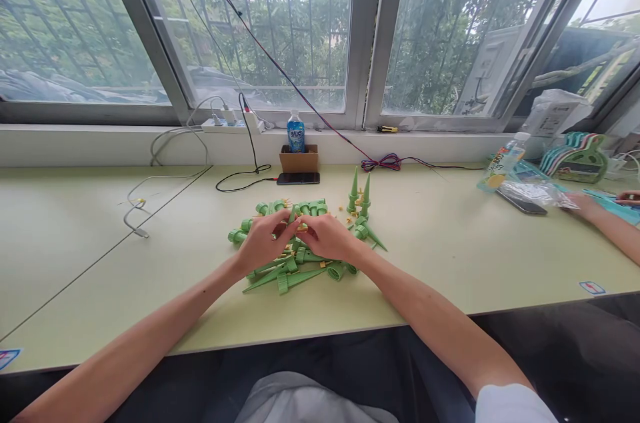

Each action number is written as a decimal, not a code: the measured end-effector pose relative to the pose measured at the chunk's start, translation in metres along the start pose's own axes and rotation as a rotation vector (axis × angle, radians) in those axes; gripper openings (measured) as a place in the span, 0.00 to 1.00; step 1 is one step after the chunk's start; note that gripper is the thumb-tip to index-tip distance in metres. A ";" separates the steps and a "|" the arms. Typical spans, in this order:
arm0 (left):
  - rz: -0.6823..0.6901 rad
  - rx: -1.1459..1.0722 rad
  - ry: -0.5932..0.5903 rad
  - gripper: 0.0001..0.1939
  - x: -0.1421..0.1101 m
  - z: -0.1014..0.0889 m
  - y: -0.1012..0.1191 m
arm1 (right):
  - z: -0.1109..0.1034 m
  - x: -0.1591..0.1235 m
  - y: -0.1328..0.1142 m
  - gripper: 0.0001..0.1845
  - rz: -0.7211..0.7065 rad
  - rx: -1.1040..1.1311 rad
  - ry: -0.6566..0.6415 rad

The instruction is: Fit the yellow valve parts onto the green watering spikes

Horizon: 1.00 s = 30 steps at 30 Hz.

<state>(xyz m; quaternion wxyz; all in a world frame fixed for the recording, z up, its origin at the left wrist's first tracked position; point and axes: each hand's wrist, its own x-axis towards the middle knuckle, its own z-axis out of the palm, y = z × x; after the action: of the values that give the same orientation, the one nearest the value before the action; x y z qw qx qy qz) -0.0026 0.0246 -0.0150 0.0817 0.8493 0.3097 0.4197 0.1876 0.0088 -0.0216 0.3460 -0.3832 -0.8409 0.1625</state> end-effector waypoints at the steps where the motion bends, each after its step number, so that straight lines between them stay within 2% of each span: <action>1: 0.004 0.000 0.002 0.14 0.000 0.000 0.000 | 0.000 0.000 0.000 0.08 0.000 0.003 -0.001; 13: 0.050 0.020 0.016 0.15 0.000 -0.002 0.002 | 0.001 0.000 0.003 0.09 -0.013 0.012 0.009; 19: 0.032 -0.003 0.009 0.11 0.000 -0.002 0.002 | 0.001 0.000 0.003 0.06 -0.027 0.015 0.017; 30: 0.058 -0.011 0.027 0.11 0.000 -0.002 -0.001 | -0.003 0.001 0.002 0.09 -0.081 0.021 -0.016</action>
<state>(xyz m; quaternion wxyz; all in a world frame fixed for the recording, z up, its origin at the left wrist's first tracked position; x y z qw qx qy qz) -0.0043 0.0253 -0.0145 0.0699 0.8518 0.2835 0.4349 0.1903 0.0116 -0.0201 0.3495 -0.3438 -0.8567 0.1602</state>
